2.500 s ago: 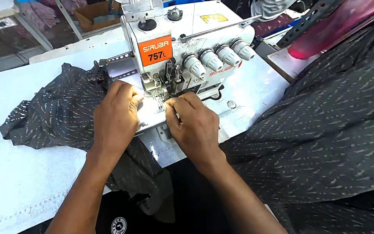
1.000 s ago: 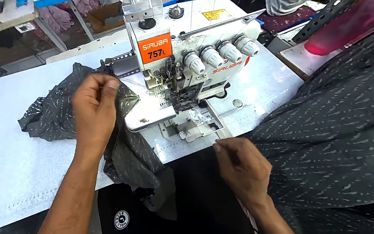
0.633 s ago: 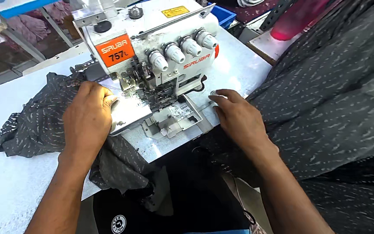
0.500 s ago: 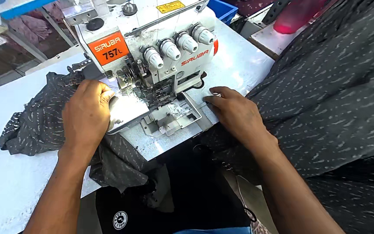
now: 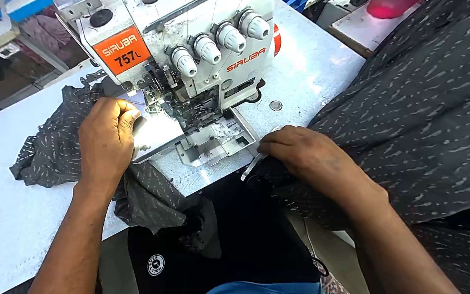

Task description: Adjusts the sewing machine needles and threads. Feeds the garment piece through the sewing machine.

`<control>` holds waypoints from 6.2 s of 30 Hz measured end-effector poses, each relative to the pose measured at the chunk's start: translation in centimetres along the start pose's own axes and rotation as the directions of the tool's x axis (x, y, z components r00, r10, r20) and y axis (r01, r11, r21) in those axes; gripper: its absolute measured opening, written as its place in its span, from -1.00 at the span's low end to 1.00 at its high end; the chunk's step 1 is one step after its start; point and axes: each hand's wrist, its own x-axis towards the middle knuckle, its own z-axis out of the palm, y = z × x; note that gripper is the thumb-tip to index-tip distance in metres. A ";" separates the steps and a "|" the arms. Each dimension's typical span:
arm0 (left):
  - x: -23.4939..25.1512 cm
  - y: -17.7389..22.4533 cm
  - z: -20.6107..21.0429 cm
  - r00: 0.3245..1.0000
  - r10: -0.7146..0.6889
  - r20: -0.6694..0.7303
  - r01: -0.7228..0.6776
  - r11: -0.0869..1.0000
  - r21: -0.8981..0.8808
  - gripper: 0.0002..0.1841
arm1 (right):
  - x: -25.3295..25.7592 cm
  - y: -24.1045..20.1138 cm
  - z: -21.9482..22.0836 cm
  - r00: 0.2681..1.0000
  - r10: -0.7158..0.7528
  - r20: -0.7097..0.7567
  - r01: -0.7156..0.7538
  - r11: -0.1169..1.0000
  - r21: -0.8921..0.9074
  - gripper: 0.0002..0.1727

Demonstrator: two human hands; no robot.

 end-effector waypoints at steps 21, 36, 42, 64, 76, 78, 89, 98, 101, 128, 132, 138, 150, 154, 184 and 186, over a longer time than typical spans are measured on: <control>-0.4 -0.3 0.3 0.999 0.004 -0.034 -0.004 1.000 0.003 -0.71 | 1.2 -11.0 6.2 0.841 0.268 -0.470 0.142 0.729 0.669 -0.84; -0.3 -0.2 0.5 0.997 0.024 -0.068 -0.022 1.000 0.020 -0.74 | 4.6 -10.0 4.9 0.669 0.384 -0.637 0.142 0.775 0.616 -0.85; 0.0 -0.2 0.4 1.000 0.014 -0.028 -0.013 1.000 0.015 -0.75 | 6.5 -9.4 5.6 0.639 0.306 -0.705 0.131 0.861 0.492 -0.89; 0.0 -0.7 0.6 0.993 0.089 -0.079 -0.090 0.996 0.000 -0.75 | 12.1 -8.1 5.8 0.613 0.441 -0.656 0.127 0.764 0.632 -0.90; -0.1 -0.7 0.7 0.994 0.064 -0.087 -0.065 0.998 -0.004 -0.76 | 12.0 -8.0 6.3 0.524 0.481 -0.703 0.128 0.772 0.623 -0.91; -0.1 -0.7 0.7 0.994 0.065 -0.090 -0.065 0.998 0.001 -0.75 | 11.9 -8.0 6.4 0.511 0.486 -0.709 0.144 0.765 0.628 -0.90; 0.0 -0.4 0.7 0.997 0.018 -0.077 -0.021 0.999 -0.041 -0.77 | 11.5 -8.4 7.1 0.448 0.494 -0.746 0.146 0.782 0.605 -0.88; -1.6 1.7 0.0 0.913 0.289 -0.288 -0.287 0.957 0.053 -0.81 | 10.9 -9.3 7.4 0.412 0.478 -0.776 0.208 0.780 0.590 -0.81; -1.7 5.8 0.0 0.943 0.298 -0.152 -0.286 0.954 0.091 -0.73 | 10.8 -9.4 7.0 0.412 0.492 -0.767 0.215 0.766 0.606 -0.83; -6.4 13.3 2.0 0.995 0.017 -0.100 -0.058 0.906 -0.419 -0.80 | 6.9 -7.3 0.9 0.854 0.499 -0.150 -0.196 0.574 0.795 -0.59; -7.9 13.7 2.2 0.991 0.110 -0.078 -0.134 0.872 -0.470 -0.73 | 8.9 -6.7 -0.1 0.908 0.377 0.185 -0.272 0.193 0.943 -0.68; -9.7 14.2 2.4 0.961 0.271 -0.054 -0.264 0.845 -0.465 -0.75 | 8.1 -7.3 0.8 0.905 0.334 0.265 -0.074 -0.490 0.869 -0.72; -12.1 12.9 3.1 0.964 0.266 0.018 -0.212 0.807 -0.551 -0.78 | 5.8 -9.1 3.0 0.724 0.690 -0.028 -0.172 0.219 0.960 -0.81; -12.1 12.1 2.2 0.981 0.186 0.048 -0.131 0.829 -0.544 -0.79 | 6.1 -8.1 2.9 0.724 0.664 0.186 0.036 -0.306 0.951 -0.77; -4.0 19.0 3.9 0.977 0.111 -0.185 -0.206 0.731 -0.651 -0.86 | 4.5 -5.1 1.8 0.736 0.659 -0.158 -0.226 0.458 0.860 -0.89; -4.2 19.3 4.4 0.976 0.126 -0.180 -0.215 0.708 -0.672 -0.87 | 4.2 -5.0 1.4 0.742 0.657 -0.133 -0.224 0.431 0.874 -0.90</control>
